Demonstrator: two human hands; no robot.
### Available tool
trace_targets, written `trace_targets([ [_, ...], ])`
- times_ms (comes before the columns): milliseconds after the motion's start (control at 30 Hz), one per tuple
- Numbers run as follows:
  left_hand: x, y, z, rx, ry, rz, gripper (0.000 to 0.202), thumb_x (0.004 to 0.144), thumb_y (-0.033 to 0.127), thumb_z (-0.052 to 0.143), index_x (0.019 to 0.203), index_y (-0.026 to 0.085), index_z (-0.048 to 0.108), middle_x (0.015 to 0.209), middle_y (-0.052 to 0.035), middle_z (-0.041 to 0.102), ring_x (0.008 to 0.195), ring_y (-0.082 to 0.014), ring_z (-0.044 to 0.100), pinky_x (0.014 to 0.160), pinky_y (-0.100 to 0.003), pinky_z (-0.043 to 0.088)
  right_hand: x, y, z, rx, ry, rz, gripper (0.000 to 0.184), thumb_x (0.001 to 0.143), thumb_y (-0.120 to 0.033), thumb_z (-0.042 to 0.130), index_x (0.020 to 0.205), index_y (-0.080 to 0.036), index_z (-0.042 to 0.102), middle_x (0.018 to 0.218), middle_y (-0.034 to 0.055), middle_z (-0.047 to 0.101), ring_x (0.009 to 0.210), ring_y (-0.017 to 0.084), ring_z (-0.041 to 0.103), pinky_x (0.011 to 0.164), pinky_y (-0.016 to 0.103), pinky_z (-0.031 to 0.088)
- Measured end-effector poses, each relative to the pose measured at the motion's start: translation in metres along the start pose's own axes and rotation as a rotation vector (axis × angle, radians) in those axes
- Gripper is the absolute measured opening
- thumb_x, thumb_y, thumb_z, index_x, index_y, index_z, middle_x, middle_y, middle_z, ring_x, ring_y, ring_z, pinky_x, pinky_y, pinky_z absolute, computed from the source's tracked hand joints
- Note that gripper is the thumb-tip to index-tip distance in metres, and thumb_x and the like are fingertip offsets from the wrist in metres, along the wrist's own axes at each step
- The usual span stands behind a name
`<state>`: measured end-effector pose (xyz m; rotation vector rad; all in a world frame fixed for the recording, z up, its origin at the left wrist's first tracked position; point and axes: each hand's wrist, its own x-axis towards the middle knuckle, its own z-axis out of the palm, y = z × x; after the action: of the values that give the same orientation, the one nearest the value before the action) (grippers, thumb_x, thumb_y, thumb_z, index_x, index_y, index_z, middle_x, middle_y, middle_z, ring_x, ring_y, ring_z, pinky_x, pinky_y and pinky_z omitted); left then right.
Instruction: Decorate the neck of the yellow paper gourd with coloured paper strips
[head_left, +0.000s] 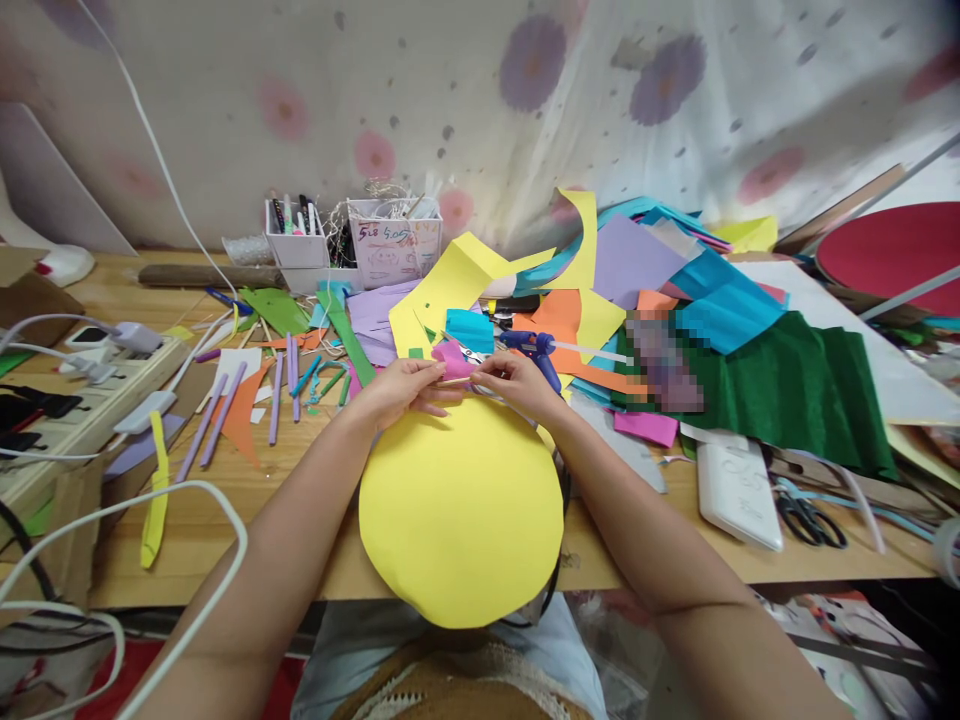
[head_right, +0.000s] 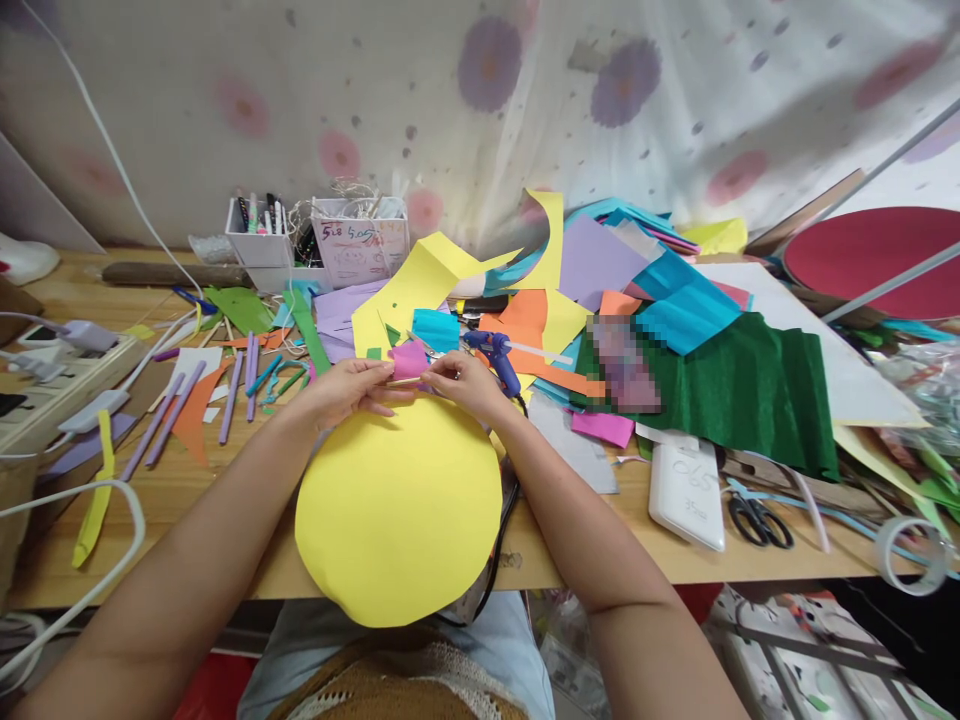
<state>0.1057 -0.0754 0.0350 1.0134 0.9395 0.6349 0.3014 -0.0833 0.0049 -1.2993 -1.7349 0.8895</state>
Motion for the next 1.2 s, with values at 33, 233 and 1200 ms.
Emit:
trace_targets([
  [33, 0.0001, -0.0003, 0.0000, 0.007, 0.007, -0.004, 0.021, 0.078, 0.028, 0.062, 0.089, 0.011, 0.066, 0.101, -0.0141, 0.070, 0.083, -0.0230, 0.069, 0.057, -0.028, 0.058, 0.0001, 0.0003, -0.0003, 0.013, -0.008, 0.004, 0.028, 0.071, -0.044, 0.062, 0.071, -0.016, 0.063, 0.068, 0.0007, 0.055, 0.060, 0.010, 0.048, 0.054, 0.024, 0.036],
  [233, -0.0013, 0.0029, 0.0041, 0.024, 0.085, 0.004, 0.033, 0.077, 0.039, 0.062, 0.088, 0.007, 0.065, 0.098, -0.0184, 0.069, 0.085, -0.0255, 0.069, 0.050, -0.023, 0.055, -0.0001, 0.0017, -0.0009, 0.043, -0.030, 0.005, 0.029, 0.072, -0.045, 0.062, 0.072, -0.016, 0.062, 0.067, 0.0000, 0.054, 0.060, 0.010, 0.047, 0.054, 0.024, 0.035],
  [1200, 0.0022, 0.0024, 0.0060, -0.080, 0.150, 0.086, 0.014, 0.080, 0.014, 0.053, 0.074, 0.007, 0.064, 0.086, -0.0151, 0.072, 0.076, -0.0191, 0.070, 0.062, -0.024, 0.056, -0.0017, 0.0002, 0.0028, -0.059, 0.220, -0.165, 0.022, 0.077, -0.040, 0.060, 0.070, -0.019, 0.063, 0.073, 0.0030, 0.055, 0.068, 0.014, 0.048, 0.061, 0.028, 0.038],
])
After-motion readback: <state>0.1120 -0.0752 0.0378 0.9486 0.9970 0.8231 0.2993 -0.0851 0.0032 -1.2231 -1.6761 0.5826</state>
